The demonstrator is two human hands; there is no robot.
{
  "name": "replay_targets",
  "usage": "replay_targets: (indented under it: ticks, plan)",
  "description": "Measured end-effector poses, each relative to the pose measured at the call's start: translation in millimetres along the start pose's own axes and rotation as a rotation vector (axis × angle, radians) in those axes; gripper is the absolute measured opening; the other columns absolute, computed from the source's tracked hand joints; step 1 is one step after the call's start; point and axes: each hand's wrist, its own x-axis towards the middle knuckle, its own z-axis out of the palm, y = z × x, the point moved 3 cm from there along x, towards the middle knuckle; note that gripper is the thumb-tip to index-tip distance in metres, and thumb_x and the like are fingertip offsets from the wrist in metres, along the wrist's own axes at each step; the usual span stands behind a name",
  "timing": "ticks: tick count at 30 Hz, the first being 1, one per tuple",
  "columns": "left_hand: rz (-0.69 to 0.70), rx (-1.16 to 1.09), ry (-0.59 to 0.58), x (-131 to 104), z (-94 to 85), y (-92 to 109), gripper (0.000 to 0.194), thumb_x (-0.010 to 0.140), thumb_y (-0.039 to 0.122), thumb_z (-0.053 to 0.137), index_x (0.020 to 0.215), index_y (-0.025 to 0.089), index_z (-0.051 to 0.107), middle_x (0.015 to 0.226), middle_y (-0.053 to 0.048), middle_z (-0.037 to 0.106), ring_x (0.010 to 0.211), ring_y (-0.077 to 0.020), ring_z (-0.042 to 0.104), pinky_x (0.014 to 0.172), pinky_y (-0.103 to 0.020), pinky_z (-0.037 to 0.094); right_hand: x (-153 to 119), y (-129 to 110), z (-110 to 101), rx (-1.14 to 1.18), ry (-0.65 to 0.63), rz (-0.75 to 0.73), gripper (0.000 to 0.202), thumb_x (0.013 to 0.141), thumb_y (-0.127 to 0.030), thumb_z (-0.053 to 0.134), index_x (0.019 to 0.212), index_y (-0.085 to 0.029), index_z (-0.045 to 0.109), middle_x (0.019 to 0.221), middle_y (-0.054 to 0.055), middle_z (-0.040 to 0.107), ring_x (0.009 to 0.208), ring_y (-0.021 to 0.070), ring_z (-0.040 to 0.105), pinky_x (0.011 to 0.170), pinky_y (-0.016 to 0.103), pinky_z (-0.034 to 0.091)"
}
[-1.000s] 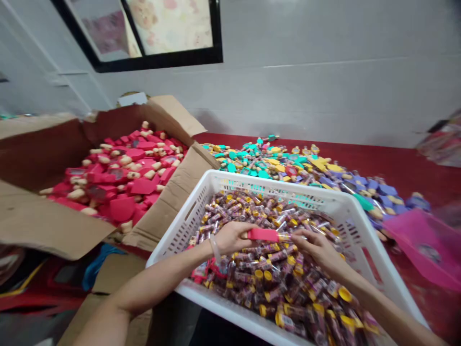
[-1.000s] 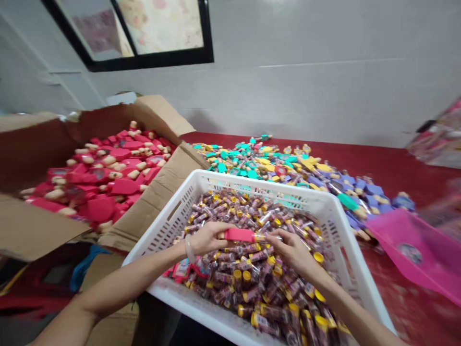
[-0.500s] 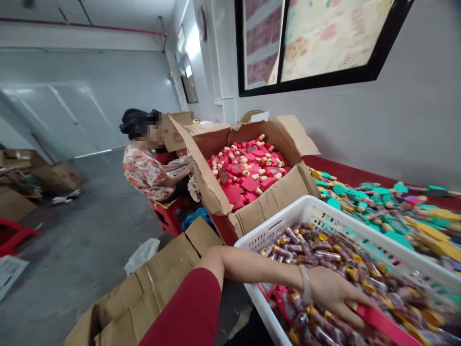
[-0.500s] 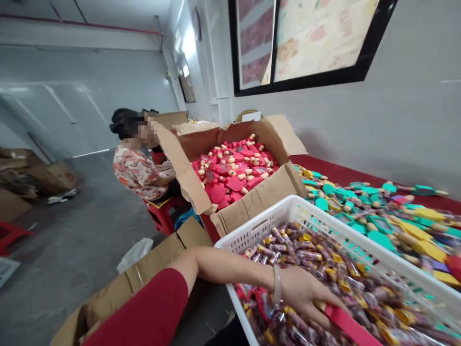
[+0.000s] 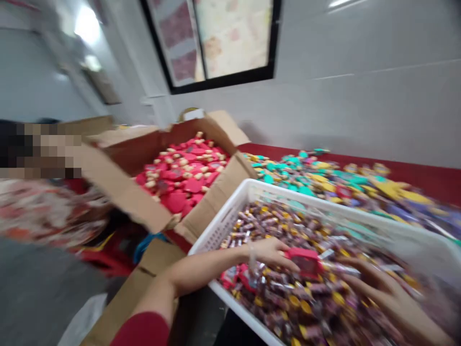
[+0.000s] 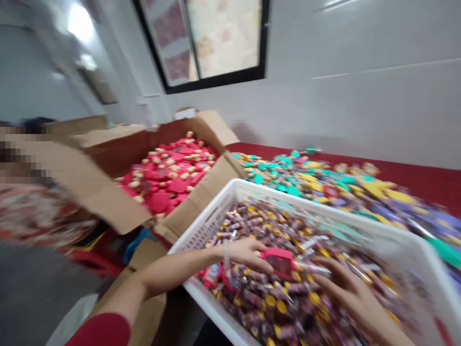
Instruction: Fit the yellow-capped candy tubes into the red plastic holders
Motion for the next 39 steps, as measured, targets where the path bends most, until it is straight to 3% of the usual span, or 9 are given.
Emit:
replay_targets:
  ticks: [3,6,9,13,18,24,33,36,39]
  plan:
    - [0.124,0.087,0.118,0.5,-6.7,1.5,0.040,0.080,0.047,0.069,0.104,0.015,0.073,0.082,-0.001,0.069,0.075,-0.0167,0.060,0.070,-0.025,0.046,-8.4,2.3,1.9,0.172,-0.120,0.177,0.054,0.081,-0.071,0.063,0.101,-0.022,0.069,0.073,0.003,0.064,0.059,0.0181,0.056,0.050,0.028,0.043]
    - [0.362,0.335,0.324,-1.1,-13.6,7.8,0.043,0.081,0.031,0.062,0.122,0.018,0.068,0.108,-0.009,0.072,0.096,-0.0233,0.064,0.090,-0.034,0.048,-1.2,2.5,9.2,0.320,-0.138,0.315,0.063,0.082,-0.081,0.050,0.073,-0.019,0.056,0.051,-0.004,0.044,0.041,0.0107,0.036,0.040,0.024,0.027]
    - [0.283,0.277,0.276,-1.3,-12.8,10.7,0.042,0.083,0.036,0.062,0.121,0.019,0.068,0.110,-0.008,0.073,0.097,-0.0242,0.066,0.088,-0.034,0.050,4.3,-4.9,8.3,0.343,-0.102,0.264,0.063,0.082,-0.080,0.052,0.069,-0.019,0.053,0.054,-0.003,0.047,0.046,0.0107,0.040,0.042,0.023,0.028]
    - [0.108,0.071,0.069,3.0,-10.3,8.5,0.046,0.086,0.050,0.061,0.114,0.015,0.071,0.095,-0.004,0.074,0.085,-0.0216,0.066,0.075,-0.029,0.052,5.7,-12.2,1.3,0.370,-0.062,0.114,0.058,0.073,-0.067,0.074,0.098,-0.016,0.065,0.072,-0.002,0.055,0.061,0.0115,0.046,0.051,0.022,0.033]
    - [0.351,0.267,0.362,-0.1,-19.2,12.5,0.042,0.082,0.037,0.063,0.120,0.019,0.069,0.109,-0.006,0.073,0.093,-0.0217,0.066,0.084,-0.030,0.050,3.6,-7.7,2.8,0.342,-0.097,0.258,0.060,0.084,-0.076,0.055,0.071,-0.017,0.054,0.054,-0.005,0.041,0.048,0.0095,0.036,0.045,0.024,0.025]
    - [0.026,-0.149,0.033,0.7,-11.4,22.1,0.039,0.076,0.047,0.072,0.095,0.012,0.073,0.078,0.000,0.067,0.069,-0.0124,0.056,0.063,-0.022,0.043,-3.0,-17.3,-0.9,0.386,-0.056,0.099,0.047,0.082,-0.062,0.068,0.076,-0.016,0.061,0.061,-0.003,0.050,0.055,0.0102,0.041,0.050,0.024,0.029]
    - [-0.048,-0.269,-0.046,-2.7,-23.4,18.5,0.034,0.075,0.046,0.074,0.073,0.013,0.067,0.053,0.005,0.050,0.048,-0.0055,0.037,0.047,-0.019,0.027,-10.6,-33.3,-6.3,0.420,0.112,0.038,0.056,0.077,-0.044,0.080,0.123,-0.022,0.056,0.087,-0.001,0.060,0.064,0.0120,0.053,0.056,0.024,0.043]
    - [0.077,-0.121,0.035,-1.8,-25.9,16.1,0.033,0.076,0.043,0.073,0.090,0.013,0.073,0.066,0.002,0.061,0.057,-0.0084,0.049,0.054,-0.019,0.037,-11.3,-31.8,-7.9,0.343,0.026,0.106,0.041,0.081,-0.052,0.075,0.097,-0.016,0.068,0.060,-0.003,0.054,0.050,0.0104,0.045,0.047,0.023,0.034]
    - [0.358,0.184,0.276,-3.4,-29.0,22.4,0.040,0.079,0.034,0.069,0.114,0.016,0.071,0.095,-0.004,0.071,0.079,-0.0131,0.061,0.074,-0.024,0.047,-11.3,-30.1,-8.2,0.340,0.012,0.235,0.055,0.085,-0.067,0.062,0.065,-0.016,0.060,0.042,-0.004,0.041,0.038,0.0088,0.036,0.040,0.024,0.028]
